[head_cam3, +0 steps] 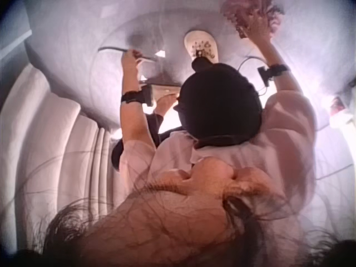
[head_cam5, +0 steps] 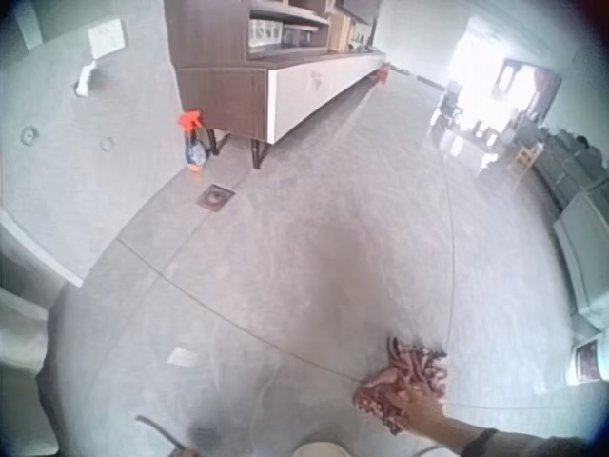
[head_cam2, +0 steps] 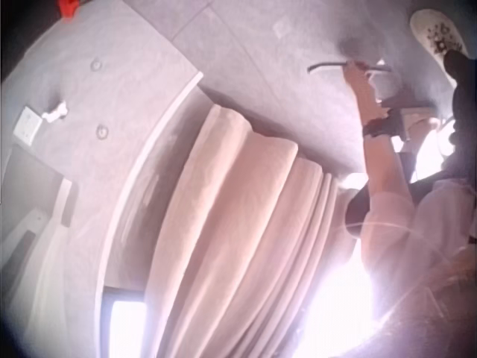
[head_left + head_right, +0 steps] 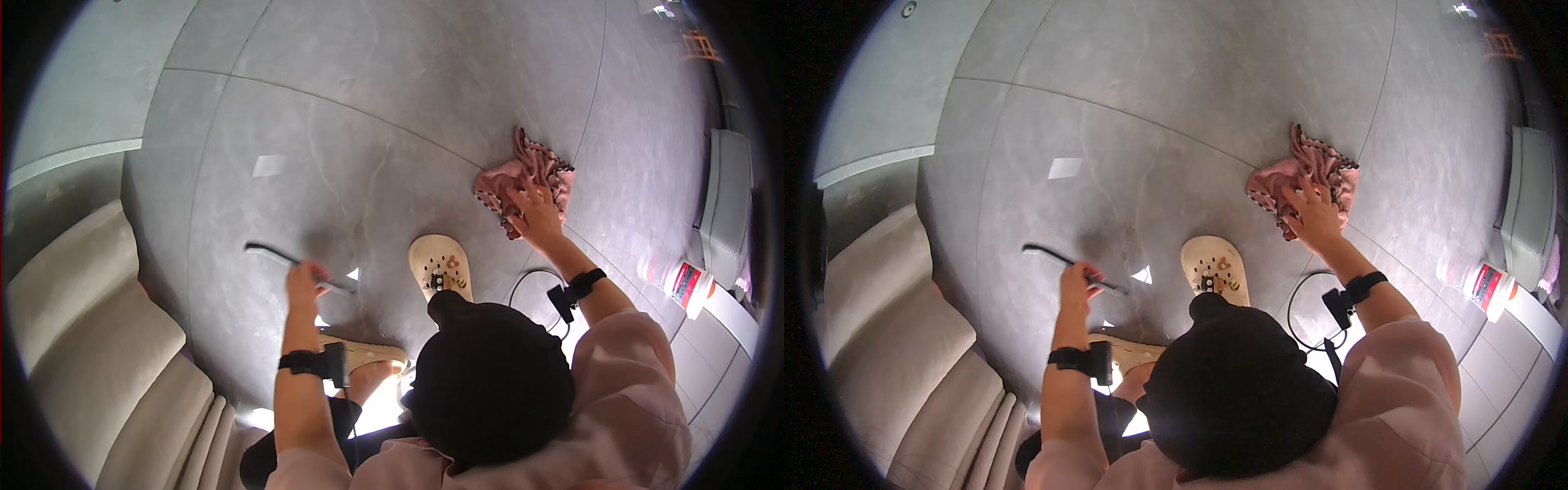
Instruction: The person is cleaning a floor drain using a cloth and a brush.
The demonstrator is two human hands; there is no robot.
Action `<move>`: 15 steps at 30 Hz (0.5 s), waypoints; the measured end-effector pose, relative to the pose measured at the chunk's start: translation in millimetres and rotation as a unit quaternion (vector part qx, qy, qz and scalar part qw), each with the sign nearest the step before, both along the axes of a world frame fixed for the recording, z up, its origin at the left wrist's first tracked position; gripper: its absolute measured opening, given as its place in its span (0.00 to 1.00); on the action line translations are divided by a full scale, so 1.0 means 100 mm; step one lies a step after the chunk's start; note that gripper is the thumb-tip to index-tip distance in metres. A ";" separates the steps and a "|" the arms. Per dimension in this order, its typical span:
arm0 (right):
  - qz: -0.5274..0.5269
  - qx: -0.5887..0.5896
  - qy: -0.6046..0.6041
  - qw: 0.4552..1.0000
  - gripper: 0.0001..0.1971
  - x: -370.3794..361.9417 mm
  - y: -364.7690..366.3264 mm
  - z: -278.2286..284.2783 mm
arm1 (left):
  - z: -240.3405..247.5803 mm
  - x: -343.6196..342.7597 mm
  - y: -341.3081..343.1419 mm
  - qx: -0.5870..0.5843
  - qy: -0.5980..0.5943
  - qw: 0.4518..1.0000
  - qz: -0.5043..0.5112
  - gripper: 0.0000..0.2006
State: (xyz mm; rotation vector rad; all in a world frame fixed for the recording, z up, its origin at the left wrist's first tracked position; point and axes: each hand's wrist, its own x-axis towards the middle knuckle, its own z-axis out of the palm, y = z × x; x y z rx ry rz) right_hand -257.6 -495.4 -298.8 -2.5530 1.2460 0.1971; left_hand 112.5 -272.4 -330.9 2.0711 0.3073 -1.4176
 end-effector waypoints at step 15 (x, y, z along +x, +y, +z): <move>-0.109 0.021 -0.217 0.970 0.13 -0.20 -0.12 -0.59 | -0.27 0.31 0.63 0.058 -0.105 0.982 -0.145 0.17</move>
